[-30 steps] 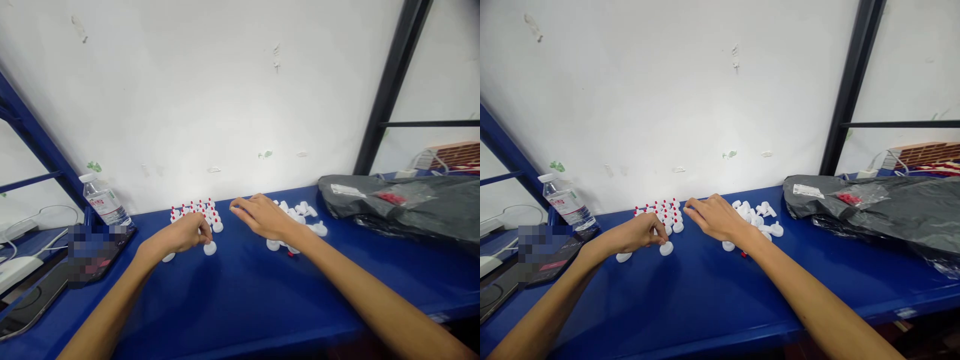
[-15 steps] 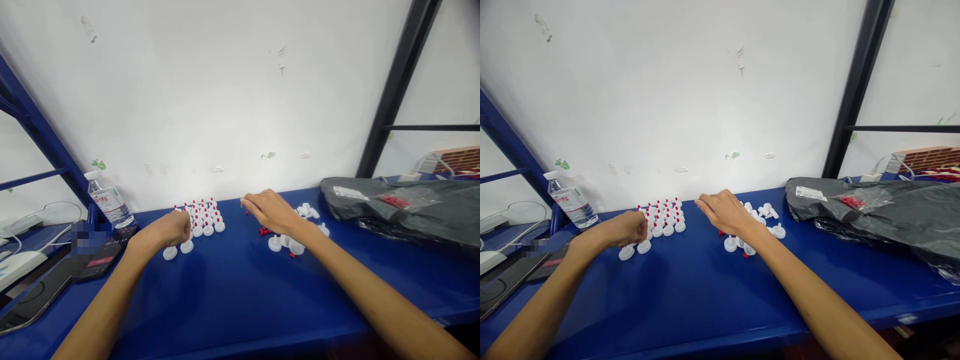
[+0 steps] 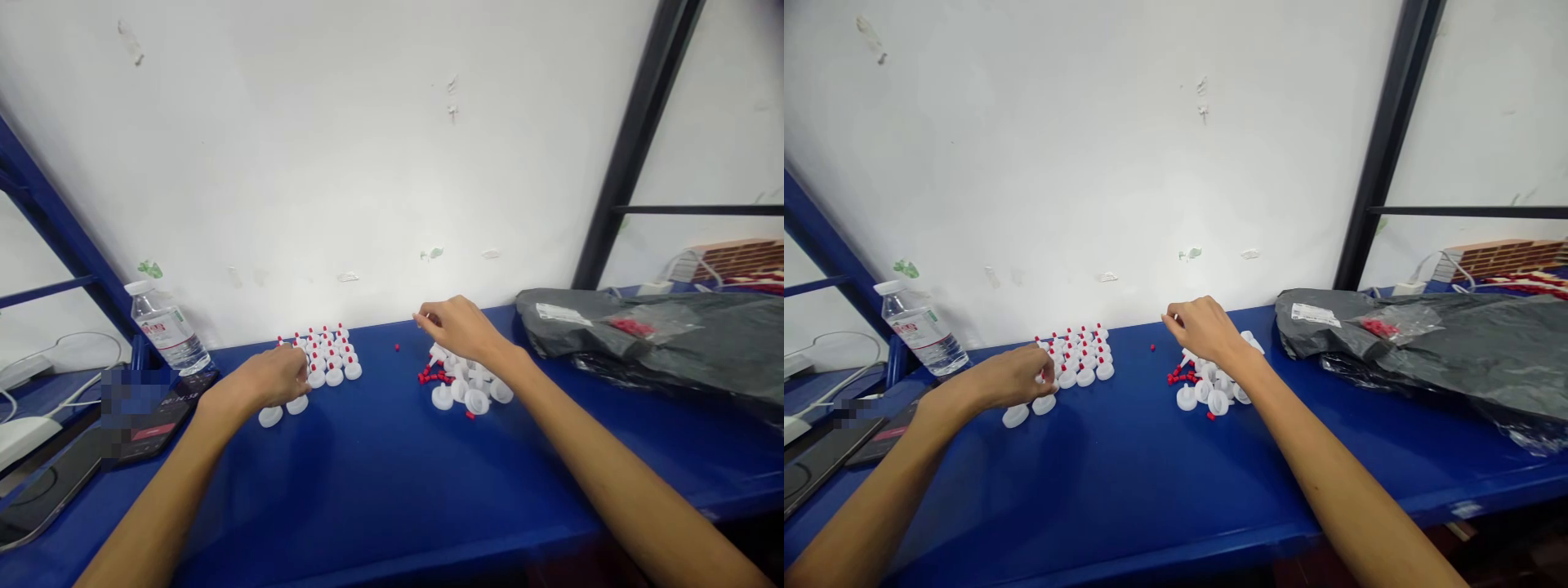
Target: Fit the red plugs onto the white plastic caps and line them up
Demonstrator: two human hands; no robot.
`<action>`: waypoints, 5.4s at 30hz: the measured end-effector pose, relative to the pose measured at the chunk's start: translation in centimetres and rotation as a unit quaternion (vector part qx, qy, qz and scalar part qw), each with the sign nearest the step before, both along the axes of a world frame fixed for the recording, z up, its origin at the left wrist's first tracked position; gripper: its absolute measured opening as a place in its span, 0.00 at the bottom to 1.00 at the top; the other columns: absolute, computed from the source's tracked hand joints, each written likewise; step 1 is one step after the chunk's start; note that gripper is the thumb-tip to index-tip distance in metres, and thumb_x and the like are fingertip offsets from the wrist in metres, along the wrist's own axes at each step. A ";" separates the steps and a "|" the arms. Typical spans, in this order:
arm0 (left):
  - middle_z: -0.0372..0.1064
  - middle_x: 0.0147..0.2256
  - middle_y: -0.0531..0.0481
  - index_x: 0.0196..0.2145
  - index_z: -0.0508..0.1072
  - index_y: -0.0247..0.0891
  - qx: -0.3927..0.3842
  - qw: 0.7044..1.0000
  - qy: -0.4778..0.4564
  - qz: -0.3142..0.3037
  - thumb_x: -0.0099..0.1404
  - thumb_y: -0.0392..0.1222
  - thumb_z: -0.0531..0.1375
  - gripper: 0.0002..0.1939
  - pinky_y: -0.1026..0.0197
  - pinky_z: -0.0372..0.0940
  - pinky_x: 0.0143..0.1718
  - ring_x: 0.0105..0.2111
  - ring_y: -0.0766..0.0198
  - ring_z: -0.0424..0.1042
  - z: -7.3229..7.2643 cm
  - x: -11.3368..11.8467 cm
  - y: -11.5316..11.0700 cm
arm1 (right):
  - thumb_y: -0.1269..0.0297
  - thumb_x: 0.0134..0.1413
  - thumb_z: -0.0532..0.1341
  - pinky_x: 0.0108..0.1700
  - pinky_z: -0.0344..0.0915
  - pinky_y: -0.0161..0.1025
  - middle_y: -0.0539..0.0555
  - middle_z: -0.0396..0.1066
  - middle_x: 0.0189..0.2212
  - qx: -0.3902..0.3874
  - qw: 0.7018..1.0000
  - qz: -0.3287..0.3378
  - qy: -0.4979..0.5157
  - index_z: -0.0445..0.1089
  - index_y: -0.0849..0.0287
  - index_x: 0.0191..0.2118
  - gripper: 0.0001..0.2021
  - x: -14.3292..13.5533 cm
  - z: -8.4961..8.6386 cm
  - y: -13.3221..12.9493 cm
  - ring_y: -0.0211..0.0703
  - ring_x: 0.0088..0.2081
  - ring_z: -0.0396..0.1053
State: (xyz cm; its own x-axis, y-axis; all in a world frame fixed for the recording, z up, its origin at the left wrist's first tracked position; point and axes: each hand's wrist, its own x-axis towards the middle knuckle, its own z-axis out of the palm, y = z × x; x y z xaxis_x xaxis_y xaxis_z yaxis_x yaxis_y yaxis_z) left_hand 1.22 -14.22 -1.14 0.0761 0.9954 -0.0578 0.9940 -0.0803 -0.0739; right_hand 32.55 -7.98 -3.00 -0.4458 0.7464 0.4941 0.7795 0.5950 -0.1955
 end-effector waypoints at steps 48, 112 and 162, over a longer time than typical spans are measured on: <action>0.79 0.42 0.48 0.46 0.77 0.41 0.243 0.926 -0.239 -0.162 0.72 0.46 0.54 0.14 0.60 0.67 0.40 0.36 0.60 0.77 -4.4 2.3 1.5 | 0.57 0.58 0.67 0.41 0.64 0.39 0.52 0.75 0.41 -0.034 0.985 0.169 -0.007 0.70 0.53 0.49 0.15 -2.4 -2.0 -0.8 0.45 0.41 0.73; 0.78 0.31 0.47 0.30 0.80 0.42 0.022 0.997 -0.046 -0.063 0.55 0.32 0.57 0.12 0.62 0.58 0.28 0.30 0.56 0.75 -2.2 0.1 -0.6 | 0.59 0.69 0.54 0.50 0.64 0.48 0.54 0.78 0.38 0.030 0.986 0.163 0.021 0.68 0.53 0.55 0.14 -3.4 -1.0 -2.7 0.49 0.42 0.74; 0.77 0.35 0.51 0.39 0.77 0.40 0.187 0.867 -0.428 -0.176 0.69 0.43 0.58 0.08 0.61 0.66 0.34 0.29 0.64 0.72 -7.3 11.1 0.8 | 0.68 0.58 0.63 0.34 0.62 0.35 0.50 0.80 0.32 -0.106 0.993 0.050 -0.024 0.74 0.54 0.34 0.03 1.9 1.0 -0.1 0.44 0.35 0.75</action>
State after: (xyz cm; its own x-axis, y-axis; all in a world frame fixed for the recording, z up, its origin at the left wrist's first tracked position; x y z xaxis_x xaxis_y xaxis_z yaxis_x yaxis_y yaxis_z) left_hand 12.34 -13.45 -8.42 0.2342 0.8395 0.4903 0.6167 -0.5182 0.5926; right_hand 34.40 -8.05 -2.02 -0.5420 0.7826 0.3064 0.7301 0.6190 -0.2895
